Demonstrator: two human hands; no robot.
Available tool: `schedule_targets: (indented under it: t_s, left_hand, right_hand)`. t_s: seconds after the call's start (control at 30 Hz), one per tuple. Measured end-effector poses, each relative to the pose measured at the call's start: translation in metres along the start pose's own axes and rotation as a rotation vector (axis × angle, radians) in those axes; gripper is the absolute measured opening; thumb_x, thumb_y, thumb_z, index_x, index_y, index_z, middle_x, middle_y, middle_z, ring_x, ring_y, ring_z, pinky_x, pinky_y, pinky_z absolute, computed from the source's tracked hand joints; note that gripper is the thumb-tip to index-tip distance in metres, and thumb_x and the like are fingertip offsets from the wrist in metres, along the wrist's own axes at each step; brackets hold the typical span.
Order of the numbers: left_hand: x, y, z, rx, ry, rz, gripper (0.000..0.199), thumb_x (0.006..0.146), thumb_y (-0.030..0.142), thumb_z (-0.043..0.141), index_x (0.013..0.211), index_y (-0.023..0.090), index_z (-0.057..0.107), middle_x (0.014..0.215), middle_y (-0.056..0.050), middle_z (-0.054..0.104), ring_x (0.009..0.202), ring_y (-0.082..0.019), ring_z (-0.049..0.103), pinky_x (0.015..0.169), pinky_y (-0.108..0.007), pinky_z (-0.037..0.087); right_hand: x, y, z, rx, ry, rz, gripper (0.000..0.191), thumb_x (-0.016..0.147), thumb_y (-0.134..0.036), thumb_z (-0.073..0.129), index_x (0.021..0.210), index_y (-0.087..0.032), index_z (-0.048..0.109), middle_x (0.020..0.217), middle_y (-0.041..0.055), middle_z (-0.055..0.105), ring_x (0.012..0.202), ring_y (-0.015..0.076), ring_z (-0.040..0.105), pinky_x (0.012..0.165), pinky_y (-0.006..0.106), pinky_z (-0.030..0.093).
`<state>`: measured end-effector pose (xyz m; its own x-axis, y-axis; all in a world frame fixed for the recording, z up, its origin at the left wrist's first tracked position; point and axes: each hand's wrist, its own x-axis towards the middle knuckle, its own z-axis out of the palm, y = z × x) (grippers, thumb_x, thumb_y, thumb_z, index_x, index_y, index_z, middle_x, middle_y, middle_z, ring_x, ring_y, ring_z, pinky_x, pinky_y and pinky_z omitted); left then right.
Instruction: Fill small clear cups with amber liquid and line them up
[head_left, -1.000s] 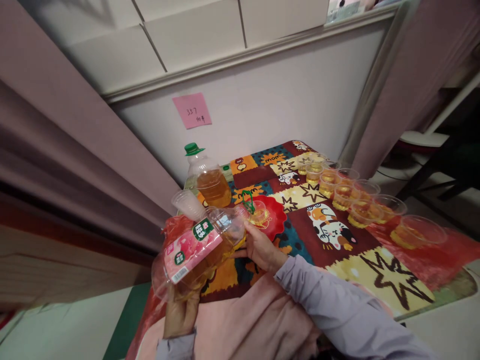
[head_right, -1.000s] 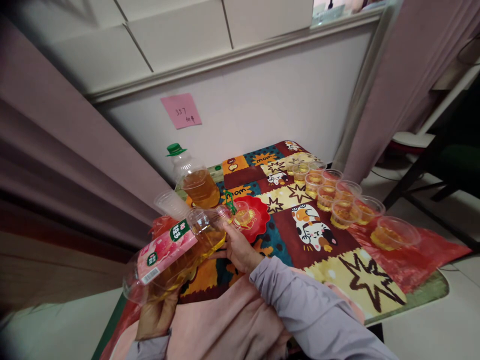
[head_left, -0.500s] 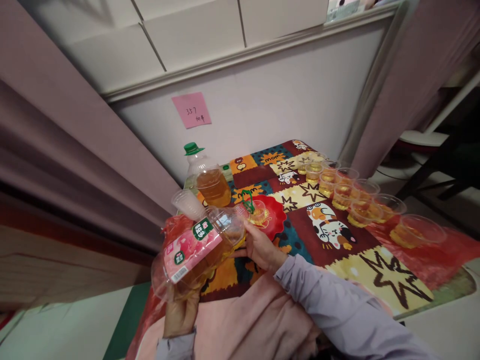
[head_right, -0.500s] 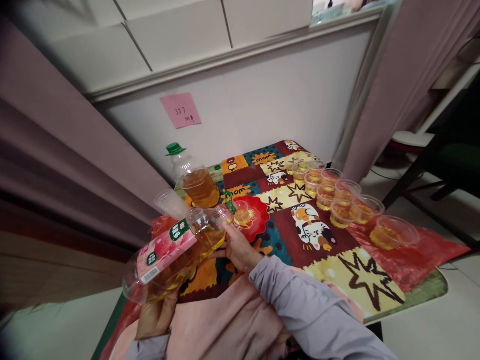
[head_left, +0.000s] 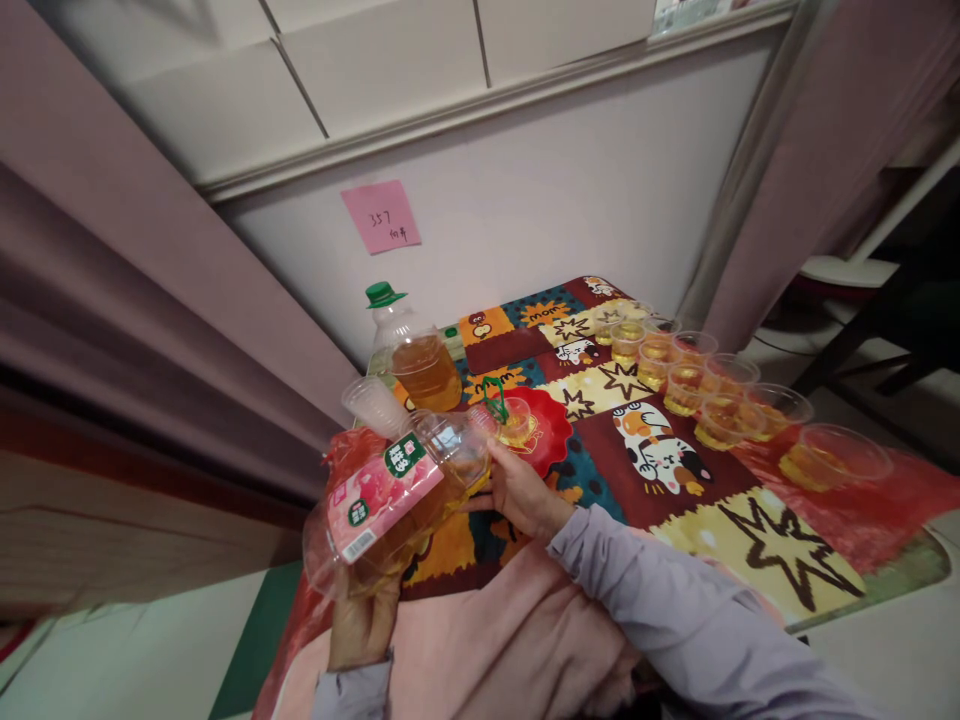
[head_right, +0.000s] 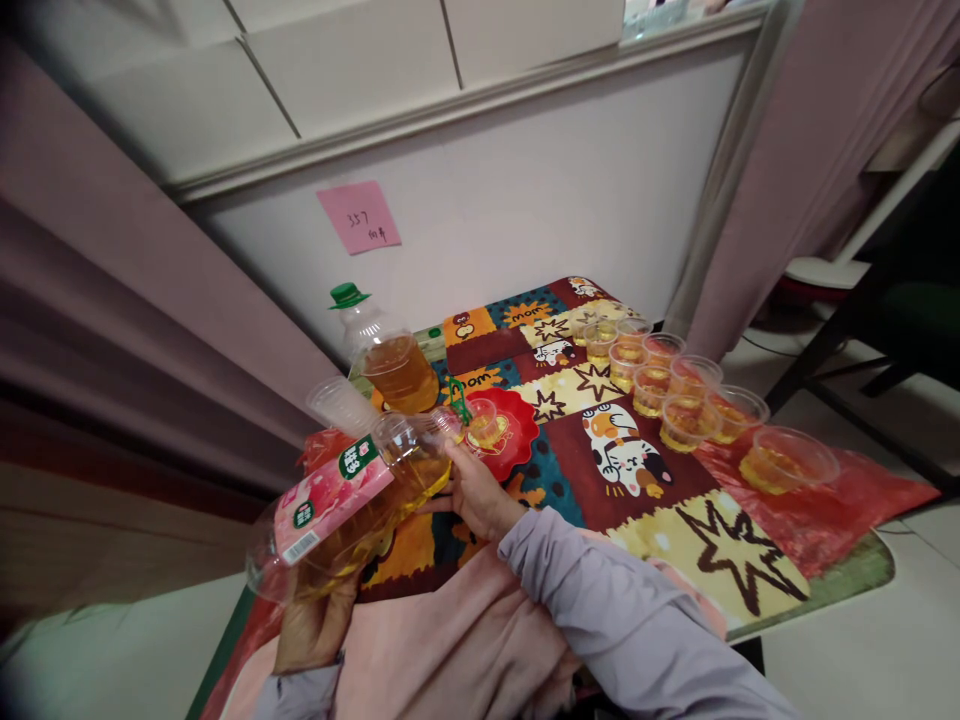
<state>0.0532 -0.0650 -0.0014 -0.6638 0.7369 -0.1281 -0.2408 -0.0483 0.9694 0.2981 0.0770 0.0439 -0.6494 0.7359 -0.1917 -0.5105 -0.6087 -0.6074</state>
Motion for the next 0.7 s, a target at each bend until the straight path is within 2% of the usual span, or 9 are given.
schedule_targets:
  t_s: [0.17, 0.27, 0.37, 0.47, 0.57, 0.7]
  left_hand:
    - [-0.005, 0.010, 0.014, -0.024, 0.021, -0.026, 0.075, 0.079, 0.080, 0.090, 0.144, 0.043, 0.078, 0.156, -0.002, 0.078, 0.142, -0.040, 0.075, 0.096, -0.052, 0.075]
    - [-0.008, 0.013, 0.020, -0.024, 0.011, -0.019, 0.079, 0.076, 0.080, 0.093, 0.142, 0.040, 0.080, 0.152, -0.004, 0.080, 0.137, -0.041, 0.077, 0.095, -0.051, 0.075]
    - [-0.011, 0.018, 0.025, -0.035, 0.022, 0.001, 0.079, 0.074, 0.075, 0.096, 0.140, 0.035, 0.080, 0.143, -0.007, 0.085, 0.133, -0.041, 0.079, 0.096, -0.050, 0.074]
    - [-0.019, 0.028, 0.037, -0.061, -0.020, 0.024, 0.069, 0.081, 0.068, 0.094, 0.139, 0.034, 0.082, 0.143, -0.007, 0.085, 0.134, -0.041, 0.078, 0.101, -0.053, 0.073]
    - [-0.028, 0.039, 0.050, -0.121, -0.036, 0.075, 0.054, 0.096, 0.063, 0.082, 0.144, 0.038, 0.081, 0.147, -0.004, 0.083, 0.137, -0.037, 0.077, 0.108, -0.051, 0.069]
    - [-0.030, 0.034, 0.050, -0.101, -0.043, 0.166, 0.052, 0.106, 0.067, 0.068, 0.150, 0.041, 0.078, 0.152, -0.001, 0.081, 0.140, -0.031, 0.076, 0.111, -0.046, 0.067]
  right_hand:
    - [-0.002, 0.000, 0.002, -0.032, 0.001, -0.043, 0.042, 0.114, -0.058, 0.057, 0.144, -0.030, 0.065, 0.121, 0.0053, 0.087, 0.094, 0.0216, 0.087, 0.076, 0.035, 0.074]
    - [-0.003, 0.000, 0.003, -0.051, 0.018, -0.093, 0.046, 0.111, -0.058, 0.063, 0.151, -0.033, 0.062, 0.130, 0.0047, 0.085, 0.098, 0.0228, 0.086, 0.072, 0.035, 0.074]
    - [-0.003, 0.000, 0.002, -0.054, 0.057, -0.113, 0.052, 0.110, -0.054, 0.065, 0.158, -0.034, 0.059, 0.134, 0.0047, 0.082, 0.101, 0.0215, 0.085, 0.069, 0.031, 0.072]
    - [-0.004, 0.002, 0.001, -0.073, 0.093, -0.132, 0.057, 0.110, -0.053, 0.066, 0.162, -0.034, 0.056, 0.134, 0.0054, 0.081, 0.105, 0.0220, 0.083, 0.067, 0.029, 0.071]
    - [-0.005, 0.004, 0.001, -0.125, 0.098, -0.168, 0.060, 0.107, -0.055, 0.068, 0.163, -0.035, 0.058, 0.138, 0.0069, 0.079, 0.111, 0.0246, 0.082, 0.069, 0.030, 0.071]
    - [-0.010, 0.004, 0.003, -0.172, 0.120, -0.198, 0.067, 0.103, -0.061, 0.074, 0.164, -0.039, 0.058, 0.138, 0.0062, 0.078, 0.115, 0.0266, 0.081, 0.076, 0.035, 0.072]
